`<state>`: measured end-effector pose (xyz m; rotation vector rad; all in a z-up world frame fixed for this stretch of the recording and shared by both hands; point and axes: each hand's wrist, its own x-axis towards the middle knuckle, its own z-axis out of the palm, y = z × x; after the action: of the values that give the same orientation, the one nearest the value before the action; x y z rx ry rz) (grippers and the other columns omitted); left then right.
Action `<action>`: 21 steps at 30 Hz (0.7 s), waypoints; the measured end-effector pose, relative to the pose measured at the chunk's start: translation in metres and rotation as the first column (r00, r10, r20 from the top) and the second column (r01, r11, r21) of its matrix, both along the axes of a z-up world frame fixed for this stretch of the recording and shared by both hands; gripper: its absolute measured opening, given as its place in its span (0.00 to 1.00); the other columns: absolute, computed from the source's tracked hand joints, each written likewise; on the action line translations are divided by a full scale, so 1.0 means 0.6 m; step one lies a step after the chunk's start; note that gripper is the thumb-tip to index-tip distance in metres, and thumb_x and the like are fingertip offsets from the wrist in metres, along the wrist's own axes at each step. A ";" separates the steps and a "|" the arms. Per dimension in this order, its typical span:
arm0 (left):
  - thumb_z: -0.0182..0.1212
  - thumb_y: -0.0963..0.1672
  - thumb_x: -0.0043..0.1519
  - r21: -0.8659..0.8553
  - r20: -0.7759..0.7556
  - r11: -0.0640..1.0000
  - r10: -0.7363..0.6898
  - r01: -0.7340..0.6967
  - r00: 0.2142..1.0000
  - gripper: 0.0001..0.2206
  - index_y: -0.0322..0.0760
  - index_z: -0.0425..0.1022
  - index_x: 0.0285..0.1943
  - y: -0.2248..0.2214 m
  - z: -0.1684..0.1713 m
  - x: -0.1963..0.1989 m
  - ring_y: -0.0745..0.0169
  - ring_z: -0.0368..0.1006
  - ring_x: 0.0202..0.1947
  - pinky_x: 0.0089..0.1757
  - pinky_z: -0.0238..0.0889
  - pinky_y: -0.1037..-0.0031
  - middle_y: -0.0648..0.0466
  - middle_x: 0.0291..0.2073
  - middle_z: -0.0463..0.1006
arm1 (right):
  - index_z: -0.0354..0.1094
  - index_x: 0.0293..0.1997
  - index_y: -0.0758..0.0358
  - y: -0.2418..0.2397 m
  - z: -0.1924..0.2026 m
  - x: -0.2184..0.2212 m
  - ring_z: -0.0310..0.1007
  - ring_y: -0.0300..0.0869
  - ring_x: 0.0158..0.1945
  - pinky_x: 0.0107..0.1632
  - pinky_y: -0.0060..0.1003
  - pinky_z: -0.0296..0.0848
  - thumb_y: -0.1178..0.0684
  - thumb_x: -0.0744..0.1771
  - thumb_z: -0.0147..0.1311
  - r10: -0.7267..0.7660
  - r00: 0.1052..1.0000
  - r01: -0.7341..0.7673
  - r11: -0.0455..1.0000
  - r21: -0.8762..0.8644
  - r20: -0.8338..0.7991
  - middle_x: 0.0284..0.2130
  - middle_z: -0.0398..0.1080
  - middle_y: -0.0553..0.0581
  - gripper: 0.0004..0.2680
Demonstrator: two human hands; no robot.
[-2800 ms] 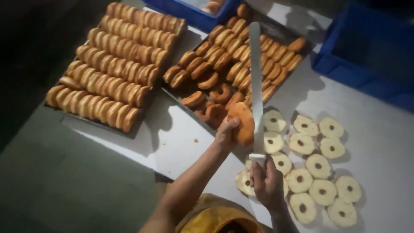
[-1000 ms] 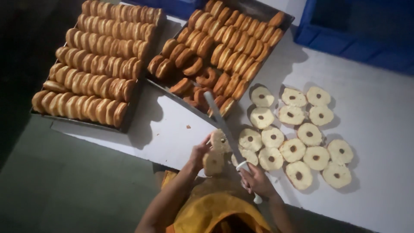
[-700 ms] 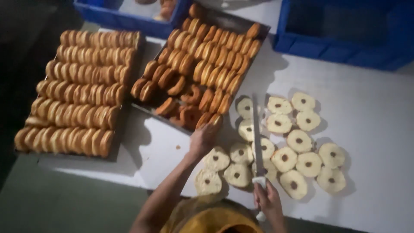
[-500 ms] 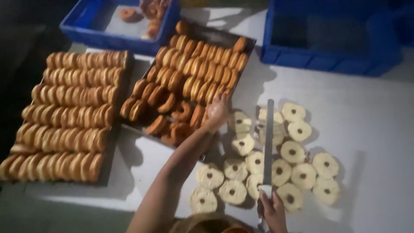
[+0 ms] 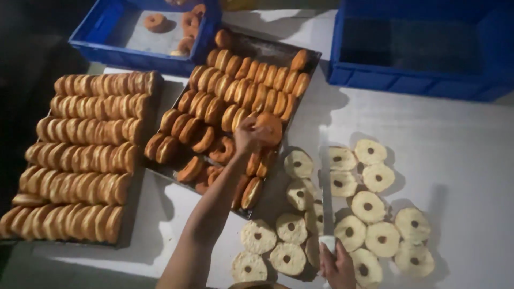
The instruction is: The person repeatedly picks up donuts from a tray, slices them in half with a knife, and places the halves on the table. Another person is visible in the background moving donuts into a blue crate.
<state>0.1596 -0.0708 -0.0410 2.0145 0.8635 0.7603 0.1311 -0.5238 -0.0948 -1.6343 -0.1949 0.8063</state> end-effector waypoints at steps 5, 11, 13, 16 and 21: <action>0.67 0.44 0.64 -0.569 0.819 0.489 0.267 0.661 0.508 0.09 0.39 0.75 0.49 -0.028 0.025 -0.119 0.59 0.77 0.50 0.45 0.75 0.55 0.57 0.44 0.81 | 0.67 0.40 0.65 0.060 0.056 0.018 0.67 0.35 0.17 0.21 0.34 0.66 0.50 0.68 0.55 0.240 0.958 -0.243 0.970 -0.004 0.158 0.15 0.69 0.52 0.08; 0.67 0.50 0.61 -0.617 0.690 0.118 0.556 0.778 0.462 0.20 0.40 0.73 0.60 -0.144 -0.012 -0.191 0.50 0.76 0.51 0.51 0.71 0.51 0.50 0.51 0.79 | 0.67 0.42 0.64 0.158 0.274 -0.019 0.72 0.39 0.20 0.25 0.37 0.70 0.49 0.68 0.52 0.432 0.822 -0.430 0.898 -0.095 0.372 0.18 0.71 0.54 0.08; 0.67 0.49 0.61 -0.592 0.718 0.130 0.533 0.795 0.448 0.23 0.37 0.72 0.62 -0.194 0.026 -0.211 0.50 0.76 0.54 0.53 0.71 0.55 0.49 0.53 0.79 | 0.66 0.43 0.64 0.172 0.314 -0.043 0.74 0.42 0.21 0.26 0.38 0.71 0.49 0.68 0.52 0.437 0.770 -0.443 0.890 -0.102 0.464 0.19 0.72 0.56 0.08; 0.69 0.48 0.59 -0.548 0.792 0.202 0.439 0.812 0.425 0.25 0.37 0.70 0.65 -0.245 0.081 -0.237 0.53 0.75 0.55 0.55 0.70 0.61 0.49 0.54 0.79 | 0.66 0.45 0.65 0.173 0.328 -0.072 0.77 0.48 0.26 0.29 0.41 0.72 0.50 0.69 0.51 0.404 0.674 -0.449 0.889 -0.092 0.618 0.22 0.73 0.61 0.08; 0.71 0.46 0.62 -0.498 0.867 0.441 0.282 0.747 0.411 0.25 0.32 0.69 0.65 -0.229 0.052 -0.274 0.54 0.75 0.49 0.50 0.71 0.62 0.50 0.50 0.78 | 0.64 0.49 0.66 0.132 0.318 -0.122 0.80 0.58 0.31 0.32 0.47 0.74 0.51 0.69 0.50 0.452 0.685 -0.443 0.881 -0.166 0.571 0.27 0.75 0.67 0.09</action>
<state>-0.0045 -0.2084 -0.0098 0.5014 0.0786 0.7733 0.0577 -0.4449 0.0957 -1.8419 -1.0866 0.6156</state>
